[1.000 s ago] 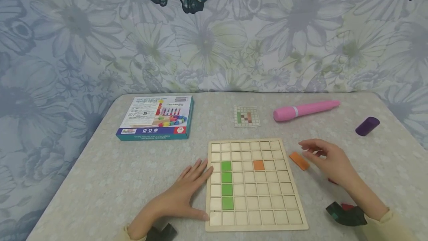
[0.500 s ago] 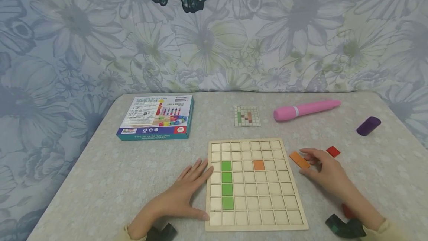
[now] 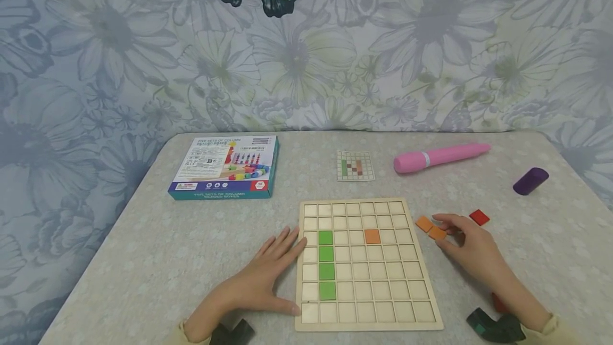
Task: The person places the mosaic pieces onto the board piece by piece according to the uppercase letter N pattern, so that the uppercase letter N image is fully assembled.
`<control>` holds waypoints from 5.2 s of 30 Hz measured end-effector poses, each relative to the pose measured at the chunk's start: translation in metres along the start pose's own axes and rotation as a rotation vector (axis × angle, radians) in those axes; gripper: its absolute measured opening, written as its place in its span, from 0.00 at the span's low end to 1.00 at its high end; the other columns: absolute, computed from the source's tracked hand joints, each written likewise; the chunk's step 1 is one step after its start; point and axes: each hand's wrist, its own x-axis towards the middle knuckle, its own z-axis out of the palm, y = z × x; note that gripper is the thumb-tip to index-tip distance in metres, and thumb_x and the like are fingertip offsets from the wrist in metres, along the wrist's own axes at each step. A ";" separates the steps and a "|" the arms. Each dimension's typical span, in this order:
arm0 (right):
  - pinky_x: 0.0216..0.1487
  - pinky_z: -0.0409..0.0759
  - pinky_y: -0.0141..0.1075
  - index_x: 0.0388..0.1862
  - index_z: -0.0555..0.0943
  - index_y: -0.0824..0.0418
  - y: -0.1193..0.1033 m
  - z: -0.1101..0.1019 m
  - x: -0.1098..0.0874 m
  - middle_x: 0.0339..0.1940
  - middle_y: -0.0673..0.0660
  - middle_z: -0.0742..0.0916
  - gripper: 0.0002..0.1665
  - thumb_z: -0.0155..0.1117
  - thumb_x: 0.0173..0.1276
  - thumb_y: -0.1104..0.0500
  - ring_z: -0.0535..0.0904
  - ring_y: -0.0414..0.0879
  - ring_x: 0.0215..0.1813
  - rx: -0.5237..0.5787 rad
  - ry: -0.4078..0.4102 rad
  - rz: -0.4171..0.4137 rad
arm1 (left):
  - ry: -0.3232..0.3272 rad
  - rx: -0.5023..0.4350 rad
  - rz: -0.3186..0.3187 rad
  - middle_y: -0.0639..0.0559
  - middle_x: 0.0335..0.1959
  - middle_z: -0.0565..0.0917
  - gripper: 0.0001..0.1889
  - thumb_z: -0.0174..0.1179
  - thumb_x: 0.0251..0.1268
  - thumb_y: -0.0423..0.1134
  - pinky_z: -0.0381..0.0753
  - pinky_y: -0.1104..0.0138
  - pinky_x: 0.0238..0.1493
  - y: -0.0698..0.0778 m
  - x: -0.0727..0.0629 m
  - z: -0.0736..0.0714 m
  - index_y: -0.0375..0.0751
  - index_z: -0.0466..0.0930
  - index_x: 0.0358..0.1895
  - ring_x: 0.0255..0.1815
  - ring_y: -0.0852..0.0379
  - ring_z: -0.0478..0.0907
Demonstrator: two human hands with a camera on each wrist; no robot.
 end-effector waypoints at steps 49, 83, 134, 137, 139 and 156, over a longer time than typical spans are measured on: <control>0.35 0.76 0.31 0.46 0.81 0.55 -0.069 0.041 0.013 0.39 0.43 0.82 0.23 0.71 0.51 0.72 0.76 0.39 0.38 0.310 -0.328 -0.200 | -0.027 -0.016 -0.018 0.50 0.75 0.37 0.60 0.65 0.43 0.68 0.30 0.55 0.68 0.002 0.001 -0.002 0.46 0.42 0.75 0.73 0.53 0.28; 0.33 0.74 0.38 0.49 0.80 0.66 -0.011 0.005 0.024 0.36 0.55 0.81 0.23 0.73 0.52 0.68 0.77 0.49 0.38 0.030 -0.115 -0.002 | 0.009 0.008 0.015 0.49 0.75 0.38 0.59 0.63 0.43 0.69 0.30 0.57 0.68 -0.001 -0.002 0.002 0.47 0.41 0.75 0.73 0.49 0.30; 0.37 0.75 0.31 0.39 0.79 0.47 -0.075 0.035 -0.010 0.40 0.40 0.81 0.23 0.73 0.50 0.69 0.76 0.38 0.40 0.364 -0.393 -0.187 | -0.006 0.005 -0.007 0.50 0.75 0.37 0.60 0.65 0.43 0.69 0.31 0.54 0.68 0.001 -0.002 0.000 0.47 0.42 0.75 0.73 0.52 0.29; 0.35 0.74 0.31 0.39 0.79 0.47 -0.076 0.035 -0.011 0.39 0.40 0.80 0.23 0.73 0.49 0.70 0.76 0.38 0.38 0.354 -0.387 -0.183 | -0.005 0.007 -0.010 0.50 0.75 0.37 0.60 0.65 0.43 0.69 0.31 0.54 0.68 0.002 -0.002 0.000 0.47 0.42 0.75 0.73 0.52 0.29; 0.35 0.74 0.31 0.39 0.79 0.47 -0.077 0.036 -0.011 0.39 0.39 0.80 0.23 0.73 0.49 0.70 0.75 0.38 0.38 0.348 -0.381 -0.177 | -0.005 0.008 -0.007 0.49 0.75 0.38 0.60 0.65 0.43 0.69 0.31 0.54 0.68 0.002 -0.002 0.000 0.46 0.42 0.75 0.73 0.51 0.29; 0.32 0.76 0.31 0.41 0.81 0.51 -0.077 0.031 -0.009 0.34 0.42 0.81 0.20 0.71 0.52 0.71 0.75 0.38 0.34 0.365 -0.306 -0.188 | -0.023 0.004 -0.006 0.51 0.75 0.36 0.60 0.65 0.43 0.69 0.29 0.56 0.68 0.000 0.002 -0.001 0.47 0.41 0.75 0.73 0.53 0.28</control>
